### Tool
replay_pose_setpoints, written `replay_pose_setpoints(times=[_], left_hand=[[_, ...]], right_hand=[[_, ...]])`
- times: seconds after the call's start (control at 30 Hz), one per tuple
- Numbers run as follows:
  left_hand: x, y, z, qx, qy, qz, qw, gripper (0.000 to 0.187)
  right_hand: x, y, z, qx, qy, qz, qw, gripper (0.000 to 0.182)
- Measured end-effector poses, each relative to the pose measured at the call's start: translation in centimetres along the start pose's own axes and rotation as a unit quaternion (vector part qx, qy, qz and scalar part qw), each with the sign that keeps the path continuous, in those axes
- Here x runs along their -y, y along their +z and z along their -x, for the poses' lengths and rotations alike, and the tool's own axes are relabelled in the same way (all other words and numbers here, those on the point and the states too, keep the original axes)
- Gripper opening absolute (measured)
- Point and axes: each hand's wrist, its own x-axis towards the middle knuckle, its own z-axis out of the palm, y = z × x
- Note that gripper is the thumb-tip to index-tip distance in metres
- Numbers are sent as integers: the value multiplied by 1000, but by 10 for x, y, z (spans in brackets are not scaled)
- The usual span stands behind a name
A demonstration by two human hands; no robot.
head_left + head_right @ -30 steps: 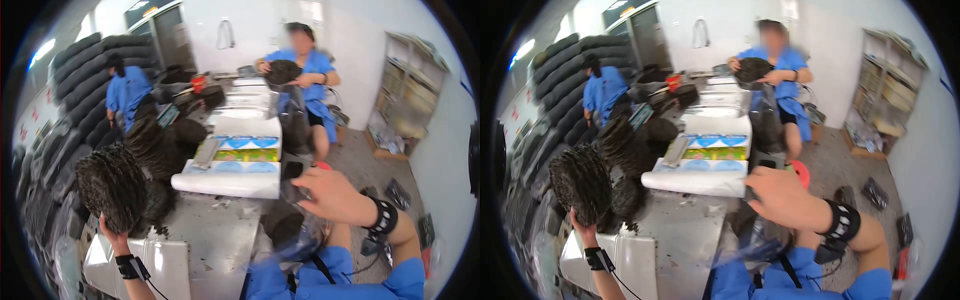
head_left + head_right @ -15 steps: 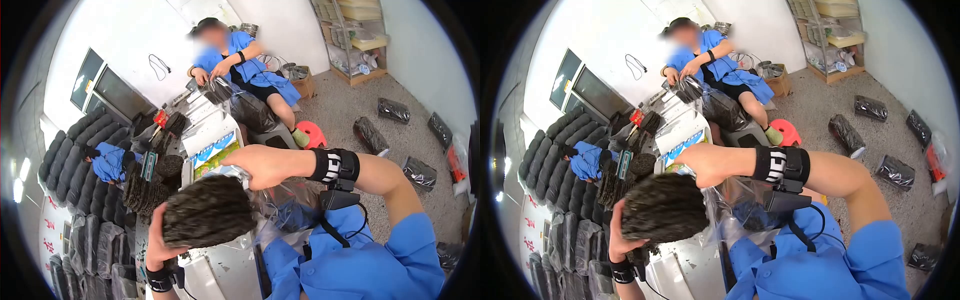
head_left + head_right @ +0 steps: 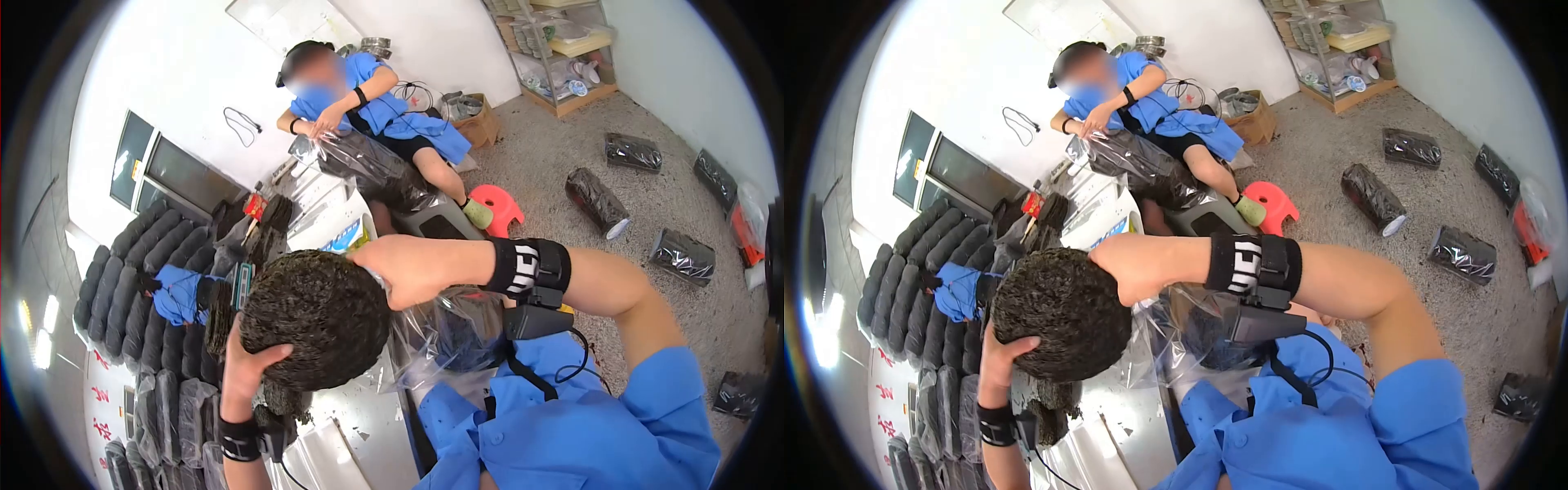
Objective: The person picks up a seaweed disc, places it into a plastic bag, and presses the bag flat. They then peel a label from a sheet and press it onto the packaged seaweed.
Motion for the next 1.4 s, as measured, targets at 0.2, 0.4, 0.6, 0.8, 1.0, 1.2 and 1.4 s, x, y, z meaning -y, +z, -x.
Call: replay_pose_setpoints(times=[0.2,0.4,0.6,0.8,1.0,1.2,1.4], left_hand=[[14,39,21,103,143,-501,847,93],[8,99,-6,197,157,-611,750,80],[-14,24,-18,101,107,-384,912,80],[11,-85,11,-121,72,106,984,50],[102,-50,28,-170,185,517,818,53],[171,34,11,-211,183,344,896,80],[159,0,22,-6,277,-42,960,100]], right_hand=[[-4,1,0,-3,67,-63,996,72],[23,46,-21,-46,-39,54,997,43],[39,-15,25,-19,71,22,997,71],[29,-23,40,-9,111,53,992,79],[18,-1,16,-58,65,122,989,76],[34,-7,-3,12,124,60,990,83],[39,3,-7,-38,58,5,998,67]])
